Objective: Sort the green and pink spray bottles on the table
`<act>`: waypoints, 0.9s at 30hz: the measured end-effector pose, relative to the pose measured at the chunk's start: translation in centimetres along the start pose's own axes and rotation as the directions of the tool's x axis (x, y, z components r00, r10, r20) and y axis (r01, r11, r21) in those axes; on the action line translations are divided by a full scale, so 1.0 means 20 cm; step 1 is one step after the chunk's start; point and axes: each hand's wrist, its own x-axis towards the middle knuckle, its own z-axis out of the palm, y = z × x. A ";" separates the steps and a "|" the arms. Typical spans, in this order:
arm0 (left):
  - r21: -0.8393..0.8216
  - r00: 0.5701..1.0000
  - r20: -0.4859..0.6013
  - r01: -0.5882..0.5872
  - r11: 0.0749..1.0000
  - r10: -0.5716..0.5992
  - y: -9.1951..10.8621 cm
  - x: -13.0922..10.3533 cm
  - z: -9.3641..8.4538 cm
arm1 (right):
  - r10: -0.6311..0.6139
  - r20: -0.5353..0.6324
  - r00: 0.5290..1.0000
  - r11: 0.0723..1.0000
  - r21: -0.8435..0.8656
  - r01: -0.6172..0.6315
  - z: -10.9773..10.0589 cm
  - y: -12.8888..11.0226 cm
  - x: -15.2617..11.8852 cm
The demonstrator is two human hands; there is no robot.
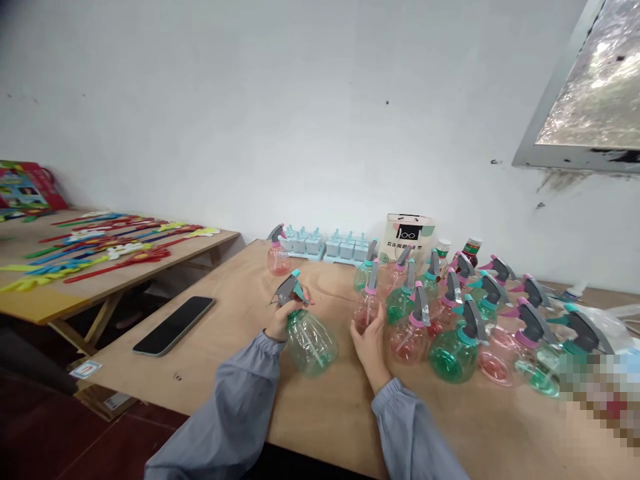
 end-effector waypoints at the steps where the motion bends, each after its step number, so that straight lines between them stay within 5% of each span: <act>1: 0.004 1.000 0.025 0.006 1.000 -0.006 0.00 0.00 0.00 | -0.002 -0.002 1.000 1.000 -0.002 0.002 0.00 0.00 0.00; 7: 0.051 0.999 -0.035 0.007 0.999 -0.005 -0.01 0.00 -0.02 | 0.004 0.032 0.999 1.000 -0.010 -0.003 -0.02 0.01 0.01; 10: 0.179 0.999 0.023 -0.043 0.983 0.039 0.04 0.01 -0.09 | 0.024 0.006 1.000 1.000 -0.001 -0.024 -0.01 0.02 0.02; 14: 0.444 0.990 0.019 -0.131 0.886 0.137 0.13 0.05 -0.31 | 0.053 -0.011 0.999 0.999 0.014 -0.053 0.00 0.05 0.03; 21: 0.560 0.928 -0.304 -0.009 0.828 0.215 0.10 0.20 -0.75 | 0.073 0.033 0.997 0.997 0.002 -0.074 0.02 0.08 0.03; 27: 0.628 0.847 -0.456 0.088 0.774 0.274 0.02 0.40 -0.87 | 0.076 0.014 0.997 0.997 0.032 -0.076 0.02 0.08 0.01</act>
